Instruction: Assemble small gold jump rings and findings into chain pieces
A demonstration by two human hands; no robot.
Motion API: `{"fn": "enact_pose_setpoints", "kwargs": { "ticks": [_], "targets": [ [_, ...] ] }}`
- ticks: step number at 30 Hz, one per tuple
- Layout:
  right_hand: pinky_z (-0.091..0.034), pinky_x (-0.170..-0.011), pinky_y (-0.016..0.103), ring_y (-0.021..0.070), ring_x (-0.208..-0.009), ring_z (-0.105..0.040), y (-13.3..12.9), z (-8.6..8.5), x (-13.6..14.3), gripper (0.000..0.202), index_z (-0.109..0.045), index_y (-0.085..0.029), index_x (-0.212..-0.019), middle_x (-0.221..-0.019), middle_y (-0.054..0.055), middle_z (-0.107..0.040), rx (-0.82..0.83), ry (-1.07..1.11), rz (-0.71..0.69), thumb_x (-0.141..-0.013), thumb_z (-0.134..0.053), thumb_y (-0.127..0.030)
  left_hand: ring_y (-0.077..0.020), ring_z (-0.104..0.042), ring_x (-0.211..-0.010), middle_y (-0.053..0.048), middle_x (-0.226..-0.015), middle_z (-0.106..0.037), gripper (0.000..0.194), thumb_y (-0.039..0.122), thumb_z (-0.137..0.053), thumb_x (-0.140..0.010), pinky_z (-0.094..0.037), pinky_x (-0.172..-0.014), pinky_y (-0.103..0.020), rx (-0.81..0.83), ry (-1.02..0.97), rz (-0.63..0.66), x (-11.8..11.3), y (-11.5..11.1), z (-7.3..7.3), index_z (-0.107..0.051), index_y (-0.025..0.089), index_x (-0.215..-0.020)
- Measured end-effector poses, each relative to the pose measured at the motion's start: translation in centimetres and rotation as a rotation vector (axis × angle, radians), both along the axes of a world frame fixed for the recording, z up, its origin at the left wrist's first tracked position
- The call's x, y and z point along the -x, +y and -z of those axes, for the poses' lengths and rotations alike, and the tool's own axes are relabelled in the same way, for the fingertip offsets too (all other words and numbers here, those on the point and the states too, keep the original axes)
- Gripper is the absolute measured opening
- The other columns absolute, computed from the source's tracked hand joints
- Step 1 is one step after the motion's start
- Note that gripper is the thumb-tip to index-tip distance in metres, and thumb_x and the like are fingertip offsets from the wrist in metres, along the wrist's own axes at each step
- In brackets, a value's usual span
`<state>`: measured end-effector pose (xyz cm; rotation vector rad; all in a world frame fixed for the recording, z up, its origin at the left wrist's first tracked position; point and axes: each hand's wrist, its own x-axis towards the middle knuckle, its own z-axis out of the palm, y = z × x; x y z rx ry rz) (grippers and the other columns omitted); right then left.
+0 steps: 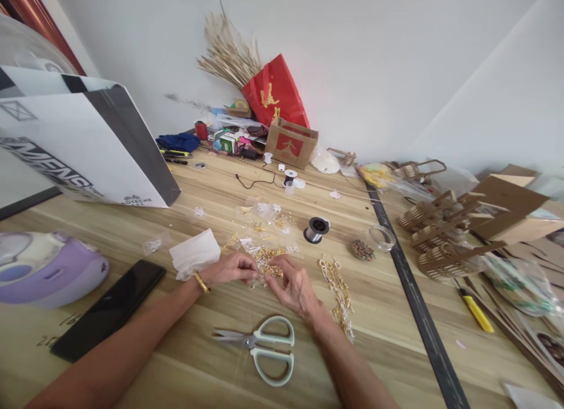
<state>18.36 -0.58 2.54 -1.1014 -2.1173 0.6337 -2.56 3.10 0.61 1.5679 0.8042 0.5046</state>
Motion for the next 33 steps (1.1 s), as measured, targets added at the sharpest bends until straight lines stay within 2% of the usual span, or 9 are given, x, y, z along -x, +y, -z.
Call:
{"fn": "enact_pose_setpoints", "kwargs": {
  "ticks": [2,5,6,8,10,13,16,24,33],
  "targets": [
    [-0.029,-0.039,0.019,0.0052,-0.04,-0.038,-0.2,0.3,0.3,0.027,-0.059,-0.016,-0.102,-0.072,0.003,-0.06,0.073,0.068,0.026,-0.084,-0.055,-0.036,-0.0082,-0.052,-0.053,0.0,-0.057,-0.06,0.029,0.038,-0.065,-0.074,-0.04,-0.053,-0.018,0.001,-0.006,0.011,-0.1,-0.1,0.2,-0.066,0.009,-0.072],
    [-0.024,-0.034,0.018,0.0056,-0.033,-0.034,-0.4,1.2,1.0,0.032,-0.056,-0.017,-0.109,-0.046,-0.007,-0.046,0.276,0.141,0.016,-0.083,-0.056,-0.036,-0.0092,-0.055,-0.055,-0.001,-0.059,-0.062,0.03,0.04,-0.064,-0.075,-0.043,-0.055,-0.019,0.016,-0.033,0.018,-0.2,-0.2,0.3,-0.067,0.01,-0.074],
    [-0.026,-0.034,0.017,0.0062,-0.034,-0.038,-0.5,1.6,1.2,0.033,-0.055,-0.017,-0.11,-0.047,-0.007,-0.048,0.352,0.185,0.001,-0.083,-0.056,-0.036,-0.0097,-0.056,-0.056,-0.002,-0.06,-0.063,0.031,0.041,-0.064,-0.075,-0.044,-0.056,-0.019,0.018,-0.042,0.016,-0.2,-0.2,0.3,-0.067,0.01,-0.075],
    [-0.035,-0.035,0.017,0.0073,-0.04,-0.05,-0.6,2.1,1.7,0.034,-0.053,-0.019,-0.111,-0.071,0.001,-0.063,0.464,0.3,-0.021,-0.082,-0.058,-0.036,-0.0104,-0.058,-0.057,-0.003,-0.061,-0.065,0.032,0.041,-0.062,-0.076,-0.045,-0.057,-0.019,0.008,-0.052,0.013,-0.2,-0.2,0.4,-0.068,0.009,-0.076],
    [-0.042,-0.04,0.018,0.0086,-0.047,-0.058,-0.6,2.4,2.0,0.032,-0.052,-0.019,-0.107,-0.09,0.005,-0.065,0.539,0.397,-0.041,-0.081,-0.059,-0.035,-0.0105,-0.058,-0.057,-0.004,-0.062,-0.066,0.031,0.04,-0.062,-0.078,-0.045,-0.057,-0.019,-0.02,-0.048,0.01,-0.2,-0.1,0.4,-0.068,0.009,-0.076],
    [-0.047,-0.048,0.02,0.0102,-0.054,-0.061,-0.5,2.5,2.2,0.027,-0.054,-0.018,-0.1,-0.084,0.004,-0.067,0.618,0.487,-0.069,-0.078,-0.062,-0.032,-0.0101,-0.058,-0.057,-0.004,-0.063,-0.066,0.028,0.037,-0.061,-0.079,-0.044,-0.057,-0.018,-0.086,-0.023,0.016,-0.2,-0.1,0.3,-0.068,0.01,-0.074],
    [-0.048,-0.052,0.021,0.0108,-0.057,-0.062,-0.4,2.4,2.3,0.025,-0.055,-0.017,-0.094,-0.074,0.002,-0.066,0.671,0.531,-0.073,-0.076,-0.064,-0.031,-0.01,-0.058,-0.058,-0.004,-0.063,-0.066,0.026,0.034,-0.06,-0.08,-0.044,-0.057,-0.018,-0.124,-0.019,0.023,-0.2,-0.1,0.0,-0.068,0.01,-0.073],
    [-0.044,-0.049,0.019,0.0105,-0.055,-0.06,-0.3,2.8,2.2,0.022,-0.057,-0.016,-0.087,-0.067,0.0,-0.063,0.716,0.533,-0.02,-0.074,-0.067,-0.031,-0.01,-0.058,-0.058,-0.003,-0.062,-0.065,0.027,0.036,-0.064,-0.076,-0.046,-0.058,-0.019,-0.083,-0.041,-0.056,0.1,-0.1,-0.9,-0.068,0.009,-0.077],
    [-0.044,-0.047,0.019,0.0106,-0.056,-0.06,-0.4,2.3,2.5,0.029,-0.055,-0.017,-0.09,-0.074,0.002,-0.066,0.744,0.599,-0.032,-0.072,-0.07,-0.034,-0.0089,-0.056,-0.058,-0.002,-0.062,-0.064,0.025,0.035,-0.063,-0.077,-0.043,-0.056,-0.017,-0.124,-0.051,-0.016,-0.1,-0.1,0.2,-0.069,0.011,-0.076]
  ]
}}
